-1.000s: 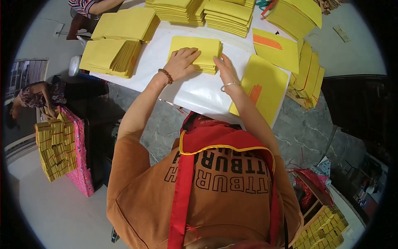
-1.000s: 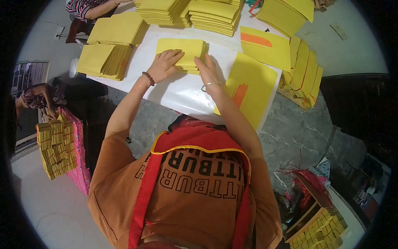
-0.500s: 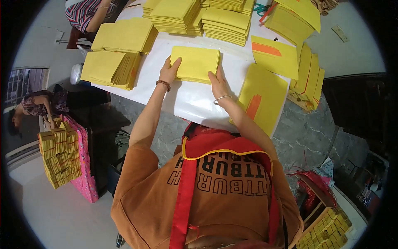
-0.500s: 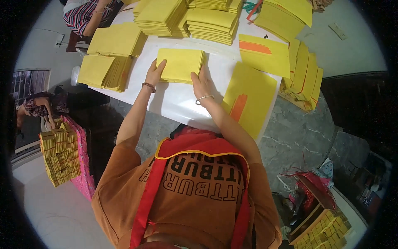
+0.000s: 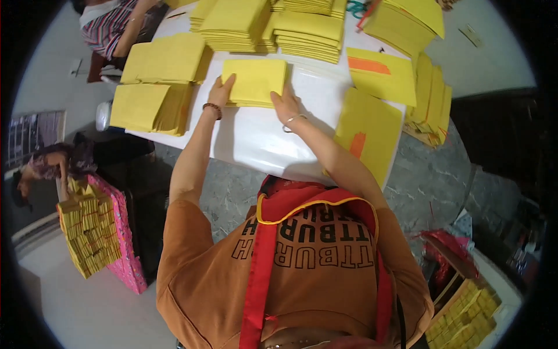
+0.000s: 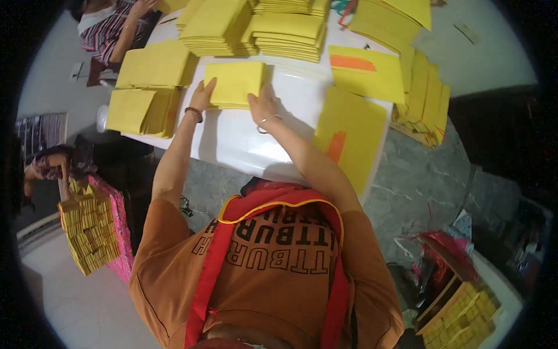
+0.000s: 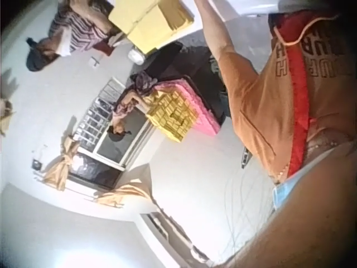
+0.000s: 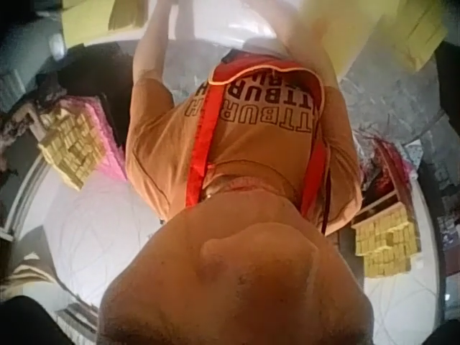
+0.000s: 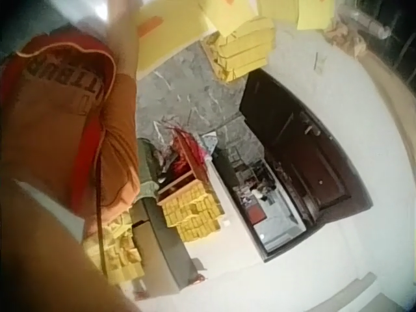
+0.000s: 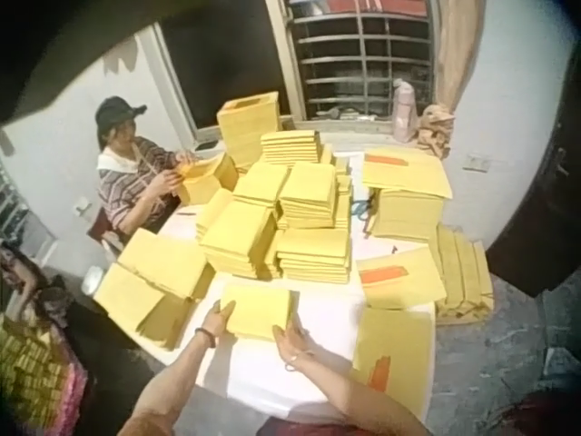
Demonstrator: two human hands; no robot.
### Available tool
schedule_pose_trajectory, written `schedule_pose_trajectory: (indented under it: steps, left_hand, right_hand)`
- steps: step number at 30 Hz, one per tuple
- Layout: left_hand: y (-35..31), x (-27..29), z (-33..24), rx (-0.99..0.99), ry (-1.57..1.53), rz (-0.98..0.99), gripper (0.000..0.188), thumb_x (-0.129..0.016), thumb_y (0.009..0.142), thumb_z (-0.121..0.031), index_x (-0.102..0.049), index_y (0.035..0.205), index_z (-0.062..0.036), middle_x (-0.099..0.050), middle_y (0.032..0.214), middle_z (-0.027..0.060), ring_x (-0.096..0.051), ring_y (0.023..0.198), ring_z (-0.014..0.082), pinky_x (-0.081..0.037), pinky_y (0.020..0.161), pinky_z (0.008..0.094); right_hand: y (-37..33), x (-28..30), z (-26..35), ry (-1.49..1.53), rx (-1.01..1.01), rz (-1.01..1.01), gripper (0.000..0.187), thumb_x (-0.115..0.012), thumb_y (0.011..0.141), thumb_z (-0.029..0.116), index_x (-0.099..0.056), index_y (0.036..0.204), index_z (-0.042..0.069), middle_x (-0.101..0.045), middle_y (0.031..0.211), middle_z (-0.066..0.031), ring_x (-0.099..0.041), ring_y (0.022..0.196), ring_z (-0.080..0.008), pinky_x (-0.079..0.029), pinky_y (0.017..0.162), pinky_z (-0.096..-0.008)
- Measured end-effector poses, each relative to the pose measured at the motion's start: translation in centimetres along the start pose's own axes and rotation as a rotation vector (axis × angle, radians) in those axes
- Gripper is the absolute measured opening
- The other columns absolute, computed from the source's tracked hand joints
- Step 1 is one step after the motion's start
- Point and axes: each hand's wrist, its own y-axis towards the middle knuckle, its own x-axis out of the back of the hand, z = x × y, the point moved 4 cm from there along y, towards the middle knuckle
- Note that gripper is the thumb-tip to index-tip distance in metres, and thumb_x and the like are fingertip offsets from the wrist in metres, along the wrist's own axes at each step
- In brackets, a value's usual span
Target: Sorting and organizing stacks of yellow envelopes at a table.
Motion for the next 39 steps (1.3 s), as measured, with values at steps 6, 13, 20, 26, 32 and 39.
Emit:
schedule_pose_trajectory:
  steps: [6,13,20,26,32,39]
  left_hand:
    - [-3.0,0.9,-3.5,-0.243,0.664,-0.41,0.051,-0.053,0.078,-0.042,-0.047,0.116,-0.0093,-0.048,0.113,0.0137,-0.045,0.104,0.0276,-0.032,0.086,0.045]
    - [-6.2,-3.2,-4.7,-0.68,1.007,-0.343,0.025,-0.047,0.082,-0.032,-0.054,0.103,-0.0199,-0.05,0.108,0.0004,-0.041,0.105,0.0244,-0.024,0.086,0.0512]
    - [-9.7,-4.1,-10.8,-0.895,1.042,-0.453,0.021,-0.051,0.08,-0.022,-0.056,0.1,-0.0154,-0.05,0.11,0.0064,-0.042,0.104,0.0258,-0.026,0.086,0.0482]
    - [-15.7,-14.9,-10.2,-0.628,0.013,0.364,0.036,-0.052,0.08,-0.01,-0.048,0.115,-0.0052,-0.054,0.102,0.0078,-0.051,0.086,0.0188,-0.042,0.075,0.027]
    - [-18.1,-22.4,-5.0,-0.43,-0.154,0.426,0.052,-0.058,0.075,-0.011,-0.037,0.121,0.0013,-0.052,0.1,0.018,-0.051,0.089,0.0254,-0.039,0.081,0.0319]
    - [-23.5,-20.6,-10.6,-1.233,0.519,0.638,0.041,-0.065,0.067,-0.017,-0.053,0.104,-0.0042,-0.051,0.1,0.0096,-0.047,0.092,0.0261,-0.038,0.077,0.0364]
  right_hand:
    - [0.4,-0.2,-1.0,0.119,0.053,-0.13,0.059,-0.038,0.082,0.037,-0.026,0.125,-0.002,-0.038,0.121,-0.027,-0.038,0.111,-0.0404,-0.029,0.093,-0.0427]
    - [-0.2,0.4,-0.2,0.301,0.008,-0.025,0.054,-0.042,0.081,0.034,-0.031,0.122,-0.001,-0.041,0.12,-0.0241,-0.039,0.112,-0.0369,-0.03,0.094,-0.0406]
    - [-8.5,13.9,0.1,0.656,0.109,0.058,0.046,-0.047,0.084,0.032,-0.042,0.122,0.008,-0.05,0.116,-0.0085,-0.048,0.105,-0.0171,-0.038,0.087,-0.0307]
    - [-16.1,22.9,-11.0,0.603,-0.014,-0.468,0.037,-0.047,0.086,0.026,-0.047,0.118,0.009,-0.054,0.11,-0.0041,-0.049,0.1,-0.0129,-0.039,0.08,-0.0296]
    - [-22.1,19.9,-17.0,0.493,-0.25,-0.479,0.039,-0.048,0.085,0.028,-0.048,0.12,0.011,-0.052,0.114,-0.0004,-0.047,0.102,-0.0112,-0.038,0.081,-0.0281]
    - [-23.0,18.4,-16.4,0.519,-0.207,-0.448,0.032,-0.048,0.085,0.018,-0.052,0.113,0.004,-0.055,0.103,-0.0031,-0.049,0.094,-0.011,-0.038,0.079,-0.0225]
